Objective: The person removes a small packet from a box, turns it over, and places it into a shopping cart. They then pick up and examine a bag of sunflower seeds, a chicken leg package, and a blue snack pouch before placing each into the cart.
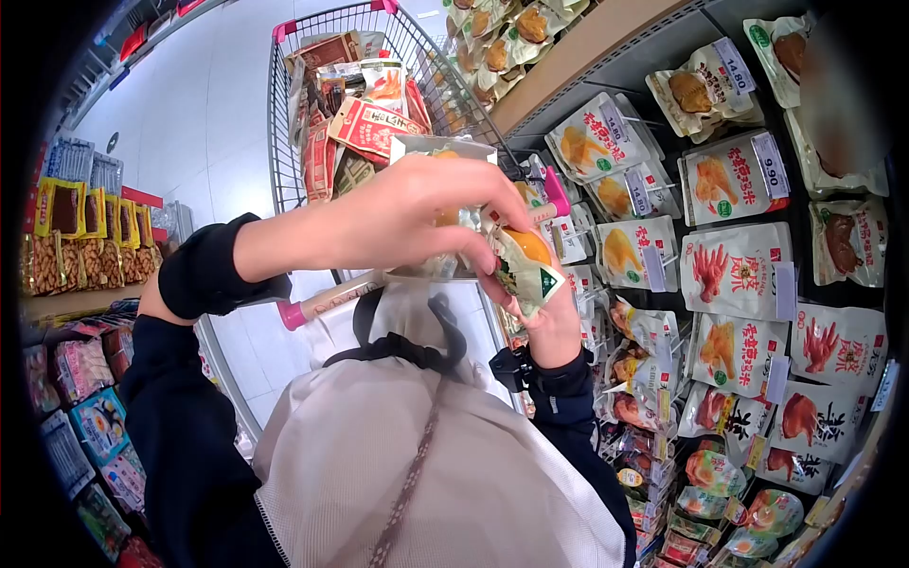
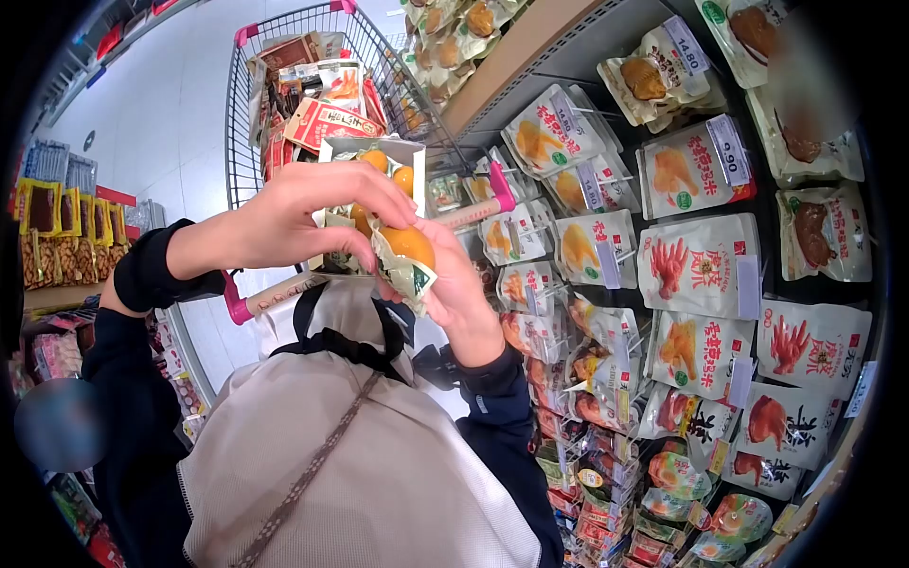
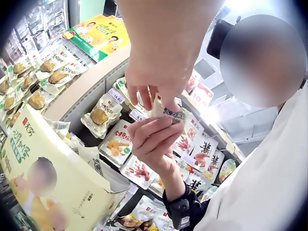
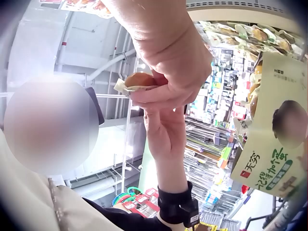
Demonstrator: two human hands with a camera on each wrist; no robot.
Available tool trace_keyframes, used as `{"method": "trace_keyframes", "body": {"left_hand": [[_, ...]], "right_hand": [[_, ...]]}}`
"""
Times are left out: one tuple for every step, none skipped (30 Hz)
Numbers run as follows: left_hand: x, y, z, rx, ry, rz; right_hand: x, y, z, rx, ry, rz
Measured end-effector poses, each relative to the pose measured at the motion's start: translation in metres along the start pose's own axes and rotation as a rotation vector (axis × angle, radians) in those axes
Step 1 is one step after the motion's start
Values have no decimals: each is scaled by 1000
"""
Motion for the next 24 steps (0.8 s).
{"method": "trace_keyframes", "body": {"left_hand": [[-1, -2, -3, -22, -16, 19], [-3, -3, -6, -43, -33, 37], [-2, -7, -14, -124, -129, 59], [0, -10, -21, -204, -225, 81], [2, -14, -29, -283, -322, 102], [1, -15, -31, -310, -329, 120], [-1, -16, -33, -337, -336, 139], [-3, -17, -35, -364, -343, 158], [-1, -19, -38, -400, -341, 145], [0, -21, -40, -436, -340, 133], [1, -23, -43, -473, -338, 120], [0, -23, -42, -473, -319, 114], [0, -23, -40, -474, -301, 109], [-1, -23, -38, -474, -283, 104], [-3, -19, -31, -416, -175, 66], [-5, -16, -23, -357, -68, 29], [-6, -14, -16, -297, 39, -8], [-6, -16, -19, -331, 7, 17], [-6, -18, -23, -366, -25, 42], [-5, -21, -28, -401, -57, 67], [-2, -25, -34, -447, -165, 97], [2, -29, -41, -492, -274, 126], [5, -32, -47, -535, -383, 156], [7, -34, -50, -562, -442, 174]], "right_hand": [[4, 0, -1, 9, -2, -15], [5, 0, -4, -12, -63, 8], [6, 0, -6, -31, -125, 33], [3, -1, -9, -79, -245, 95], [1, -1, -12, -128, -365, 158], [3, -9, -22, -308, -468, 214], [3, -13, -32, -401, -587, 254], [4, -17, -42, -493, -706, 294], [6, -23, -52, -586, -825, 333], [13, -27, -57, -564, -765, 301], [20, -31, -60, -583, -844, 287], [27, -34, -61, -601, -924, 272], [34, -35, -61, -618, -1003, 257], [39, -36, -59, -654, -1011, 279], [37, -34, -57, -641, -1003, 302], [36, -33, -55, -627, -995, 326], [33, -33, -54, -614, -987, 349], [31, -32, -54, -610, -961, 354], [29, -32, -55, -605, -934, 358], [26, -31, -55, -601, -907, 361], [24, -32, -57, -629, -887, 372], [23, -33, -58, -657, -868, 383], [22, -35, -60, -686, -849, 394], [22, -36, -61, -699, -856, 398]]}}
Point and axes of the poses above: each hand's wrist, its own y-axis towards the middle knuckle, its own x-axis out of the palm, z = x × y, the point moved 10 cm from there along y, towards the middle knuckle, and after that the axes turned 4 degrees about x, right-handed, at the moved point
